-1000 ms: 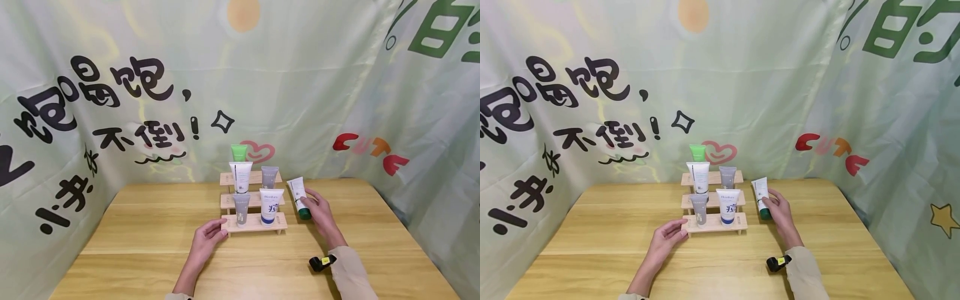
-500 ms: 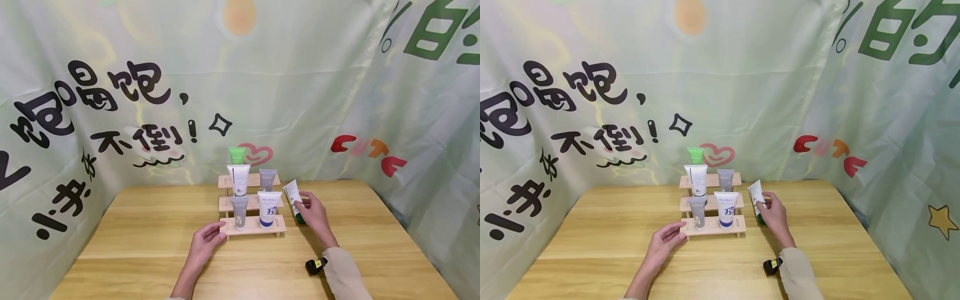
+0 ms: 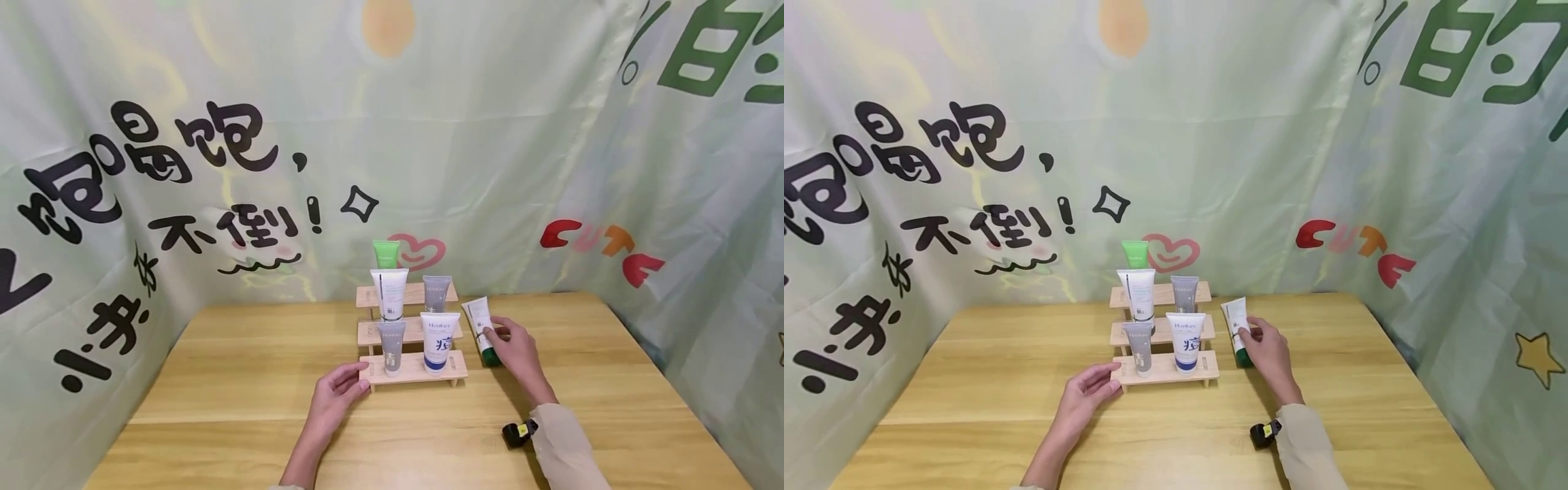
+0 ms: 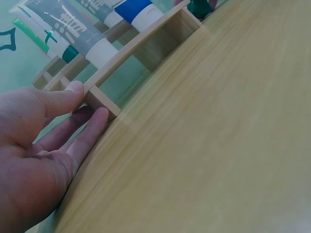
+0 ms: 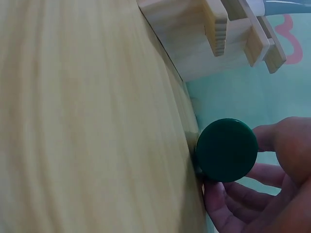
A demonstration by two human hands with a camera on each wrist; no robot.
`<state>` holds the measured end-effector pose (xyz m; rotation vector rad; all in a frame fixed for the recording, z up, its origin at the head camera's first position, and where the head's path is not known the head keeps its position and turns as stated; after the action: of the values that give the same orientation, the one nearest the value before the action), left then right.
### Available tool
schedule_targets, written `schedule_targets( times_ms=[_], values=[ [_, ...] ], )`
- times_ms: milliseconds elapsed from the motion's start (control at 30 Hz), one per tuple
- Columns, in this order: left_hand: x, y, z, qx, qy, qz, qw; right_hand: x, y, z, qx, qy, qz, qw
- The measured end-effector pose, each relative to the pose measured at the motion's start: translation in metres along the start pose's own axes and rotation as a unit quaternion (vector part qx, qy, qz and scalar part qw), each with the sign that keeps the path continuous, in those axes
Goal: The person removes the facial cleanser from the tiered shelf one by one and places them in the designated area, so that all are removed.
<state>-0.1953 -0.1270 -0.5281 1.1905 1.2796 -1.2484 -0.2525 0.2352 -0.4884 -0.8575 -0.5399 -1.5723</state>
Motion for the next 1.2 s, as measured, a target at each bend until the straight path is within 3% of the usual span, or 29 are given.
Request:
schedule_targets(
  times_ms=[167,433,833,1033,1200],
  values=[
    [0.002,0.002,-0.001,0.003,0.010,0.003,0.9999,-0.002,0.002,0.003,0.004,0.031,0.004,0.9995],
    [0.006,0.002,0.002,0.007,0.003,0.000,1.0000,-0.004,0.003,0.002,0.020,0.037,0.007,0.9991],
    [0.007,0.003,0.003,0.008,-0.003,-0.010,0.9999,-0.006,0.005,0.012,0.023,0.012,0.004,0.9997],
    [0.005,0.001,0.003,0.003,0.004,-0.007,1.0000,-0.003,0.007,0.021,0.030,-0.033,-0.011,0.9990],
    [0.002,0.000,0.002,0.007,0.003,-0.012,0.9999,0.012,0.007,0.034,0.002,-0.056,0.010,0.9984]
  ],
)
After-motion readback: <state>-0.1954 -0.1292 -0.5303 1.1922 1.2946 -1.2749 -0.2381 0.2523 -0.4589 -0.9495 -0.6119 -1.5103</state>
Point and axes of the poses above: each hand's wrist, its own y-axis away from the middle knuckle, its own z-axis out of the back of the hand, x = y × z, the point moved 1 cm from there along -y, towards the middle knuckle, and after that the axes turned 3 degrees about -x, right-handed, at the moved point
